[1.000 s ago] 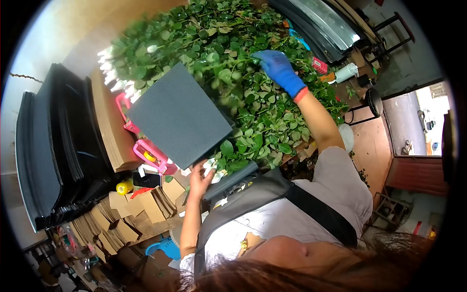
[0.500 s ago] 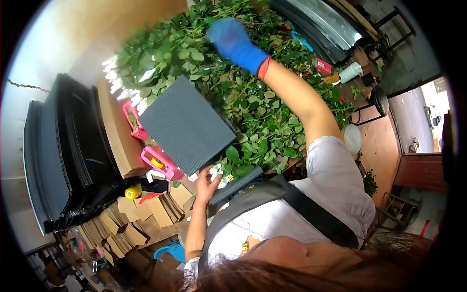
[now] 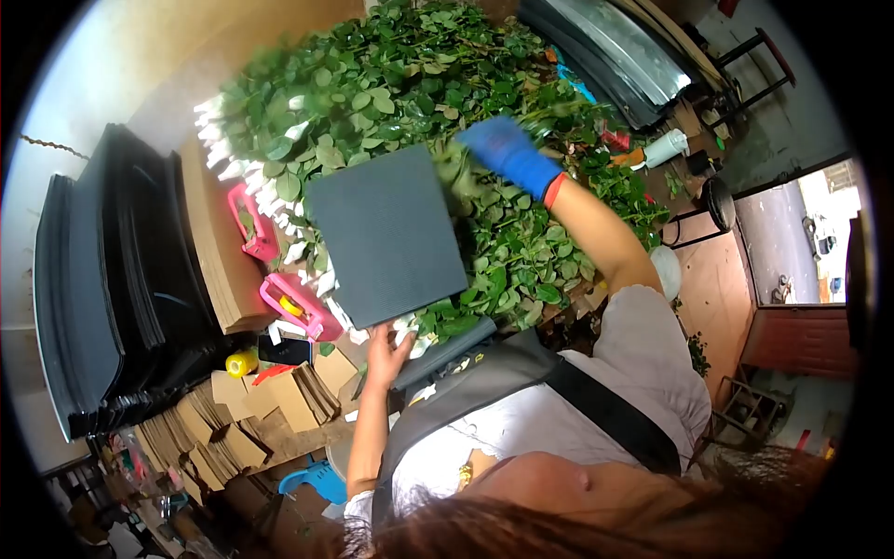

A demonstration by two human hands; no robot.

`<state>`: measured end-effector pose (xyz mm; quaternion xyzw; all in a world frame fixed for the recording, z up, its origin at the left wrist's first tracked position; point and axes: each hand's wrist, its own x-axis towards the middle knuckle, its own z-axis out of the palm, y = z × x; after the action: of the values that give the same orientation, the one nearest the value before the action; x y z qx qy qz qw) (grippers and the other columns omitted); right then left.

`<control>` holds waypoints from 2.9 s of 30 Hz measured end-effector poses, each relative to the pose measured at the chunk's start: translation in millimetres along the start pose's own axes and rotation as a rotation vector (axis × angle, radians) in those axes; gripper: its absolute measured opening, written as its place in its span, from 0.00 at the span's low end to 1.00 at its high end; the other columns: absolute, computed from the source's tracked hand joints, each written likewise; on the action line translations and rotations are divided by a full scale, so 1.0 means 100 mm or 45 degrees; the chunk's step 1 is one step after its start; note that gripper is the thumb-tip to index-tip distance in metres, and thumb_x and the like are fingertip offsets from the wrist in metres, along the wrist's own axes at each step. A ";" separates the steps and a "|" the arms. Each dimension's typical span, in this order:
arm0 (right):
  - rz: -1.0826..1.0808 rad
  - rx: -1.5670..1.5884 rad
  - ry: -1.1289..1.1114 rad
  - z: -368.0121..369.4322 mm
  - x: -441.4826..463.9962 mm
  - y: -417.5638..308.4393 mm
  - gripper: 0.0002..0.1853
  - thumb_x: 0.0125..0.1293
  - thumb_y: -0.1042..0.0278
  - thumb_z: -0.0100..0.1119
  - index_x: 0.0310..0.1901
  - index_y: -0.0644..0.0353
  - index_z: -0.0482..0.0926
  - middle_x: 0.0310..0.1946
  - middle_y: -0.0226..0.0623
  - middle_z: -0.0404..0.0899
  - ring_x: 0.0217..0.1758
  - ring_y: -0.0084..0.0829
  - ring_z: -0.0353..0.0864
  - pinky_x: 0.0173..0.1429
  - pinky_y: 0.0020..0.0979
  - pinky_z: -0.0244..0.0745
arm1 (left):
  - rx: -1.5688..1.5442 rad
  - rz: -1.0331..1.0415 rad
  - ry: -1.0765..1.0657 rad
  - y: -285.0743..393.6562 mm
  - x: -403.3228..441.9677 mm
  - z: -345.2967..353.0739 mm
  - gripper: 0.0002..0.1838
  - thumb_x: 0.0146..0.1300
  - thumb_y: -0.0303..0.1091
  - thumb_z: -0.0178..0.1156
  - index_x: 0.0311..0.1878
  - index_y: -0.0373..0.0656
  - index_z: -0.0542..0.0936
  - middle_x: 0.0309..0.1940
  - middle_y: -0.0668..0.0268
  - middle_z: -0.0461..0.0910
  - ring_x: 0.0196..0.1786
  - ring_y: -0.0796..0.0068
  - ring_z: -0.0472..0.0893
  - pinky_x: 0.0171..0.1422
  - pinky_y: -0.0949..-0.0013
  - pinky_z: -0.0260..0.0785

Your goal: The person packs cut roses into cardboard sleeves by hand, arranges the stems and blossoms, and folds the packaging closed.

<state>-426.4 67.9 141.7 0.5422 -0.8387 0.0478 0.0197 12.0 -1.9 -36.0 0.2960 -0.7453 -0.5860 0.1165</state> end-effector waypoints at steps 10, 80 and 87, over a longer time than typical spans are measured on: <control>-0.097 0.502 0.681 -0.70 -1.10 0.29 0.19 0.66 0.72 0.56 0.57 0.44 0.83 0.46 0.37 0.85 0.46 0.41 0.83 0.54 0.37 0.79 | 0.451 0.286 0.251 0.21 0.10 0.02 0.11 0.62 0.33 0.69 0.44 0.37 0.83 0.35 0.58 0.85 0.36 0.66 0.82 0.47 0.64 0.73; -0.100 -0.185 0.072 0.26 -1.93 0.14 0.17 0.59 0.70 0.62 0.52 0.52 0.82 0.48 0.44 0.82 0.50 0.47 0.82 0.54 0.45 0.78 | 0.383 0.172 0.280 -0.26 0.31 0.09 0.27 0.50 0.45 0.75 0.45 0.33 0.78 0.41 0.46 0.82 0.47 0.45 0.82 0.51 0.56 0.75; -0.465 0.649 -0.323 -0.10 -1.46 -1.73 0.22 0.66 0.52 0.61 0.59 0.46 0.80 0.41 0.45 0.85 0.41 0.47 0.85 0.47 0.43 0.80 | 0.410 0.111 0.244 -0.22 0.30 0.10 0.29 0.45 0.44 0.77 0.45 0.35 0.79 0.42 0.44 0.82 0.47 0.44 0.82 0.51 0.53 0.75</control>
<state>-208.9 130.7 149.4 0.6725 -0.6846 0.1838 -0.2130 -10.5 -14.3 -64.8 0.3325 -0.8270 -0.4229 0.1633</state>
